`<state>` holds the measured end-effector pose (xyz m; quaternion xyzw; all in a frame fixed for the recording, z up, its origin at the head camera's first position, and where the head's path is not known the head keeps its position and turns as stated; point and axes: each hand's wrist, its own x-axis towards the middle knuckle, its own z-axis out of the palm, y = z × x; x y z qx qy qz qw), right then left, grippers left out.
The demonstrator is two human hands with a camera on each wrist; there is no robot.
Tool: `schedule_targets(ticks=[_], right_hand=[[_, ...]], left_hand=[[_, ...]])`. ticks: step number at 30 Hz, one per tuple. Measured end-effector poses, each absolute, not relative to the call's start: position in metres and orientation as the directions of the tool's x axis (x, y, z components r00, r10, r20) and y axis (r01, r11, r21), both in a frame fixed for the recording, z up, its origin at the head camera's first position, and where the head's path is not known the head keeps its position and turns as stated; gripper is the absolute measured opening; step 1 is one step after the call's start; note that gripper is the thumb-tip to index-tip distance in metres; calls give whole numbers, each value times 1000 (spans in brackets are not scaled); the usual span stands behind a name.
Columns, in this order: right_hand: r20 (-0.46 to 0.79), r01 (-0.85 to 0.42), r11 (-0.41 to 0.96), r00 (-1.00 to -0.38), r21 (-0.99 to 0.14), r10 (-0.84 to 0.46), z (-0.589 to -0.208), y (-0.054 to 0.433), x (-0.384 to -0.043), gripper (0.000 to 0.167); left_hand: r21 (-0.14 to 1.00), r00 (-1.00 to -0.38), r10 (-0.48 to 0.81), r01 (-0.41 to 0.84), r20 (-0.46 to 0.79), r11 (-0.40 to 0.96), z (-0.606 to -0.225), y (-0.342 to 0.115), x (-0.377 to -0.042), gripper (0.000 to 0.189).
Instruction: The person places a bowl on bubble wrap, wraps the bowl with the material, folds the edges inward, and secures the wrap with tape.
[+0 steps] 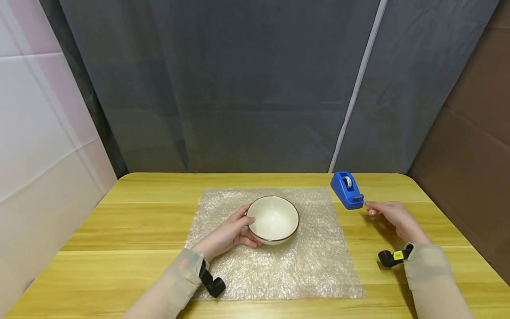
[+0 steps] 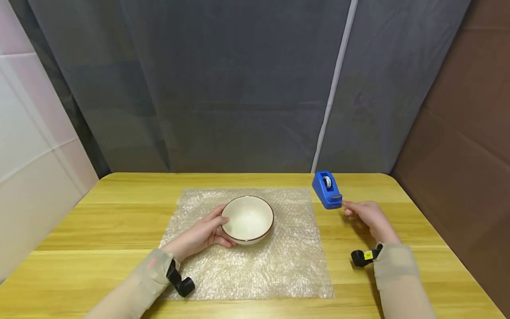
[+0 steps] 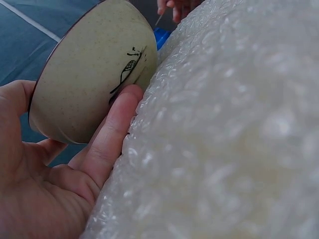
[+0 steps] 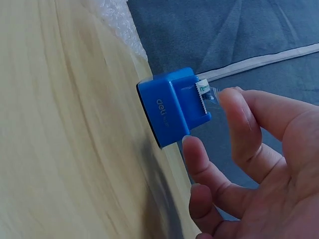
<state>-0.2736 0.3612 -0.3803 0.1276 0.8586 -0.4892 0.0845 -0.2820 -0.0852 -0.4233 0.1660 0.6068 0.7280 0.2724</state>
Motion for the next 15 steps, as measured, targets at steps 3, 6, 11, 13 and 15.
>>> schedule_targets(ticks=[3, 6, 11, 13, 15], right_hand=[[-272, 305, 505, -952, -807, 139, -380, 361, -274, 40], [-271, 301, 522, -953, -798, 136, -382, 361, -274, 39], [-262, 286, 590, -957, -755, 129, -386, 359, -276, 38], [-260, 280, 624, -957, -730, 125, -387, 357, -279, 39], [-259, 266, 656, -959, -706, 110, -389, 356, -282, 40]], left_hand=[[974, -798, 596, -197, -92, -113, -423, -85, -282, 69], [973, -798, 596, -200, -95, -112, -423, -85, -282, 68], [973, -795, 598, -202, -98, -110, -422, -85, -283, 67], [974, -796, 597, -199, -95, -109, -422, -85, -283, 66], [974, -797, 596, -200, -98, -108, -422, -84, -283, 65]])
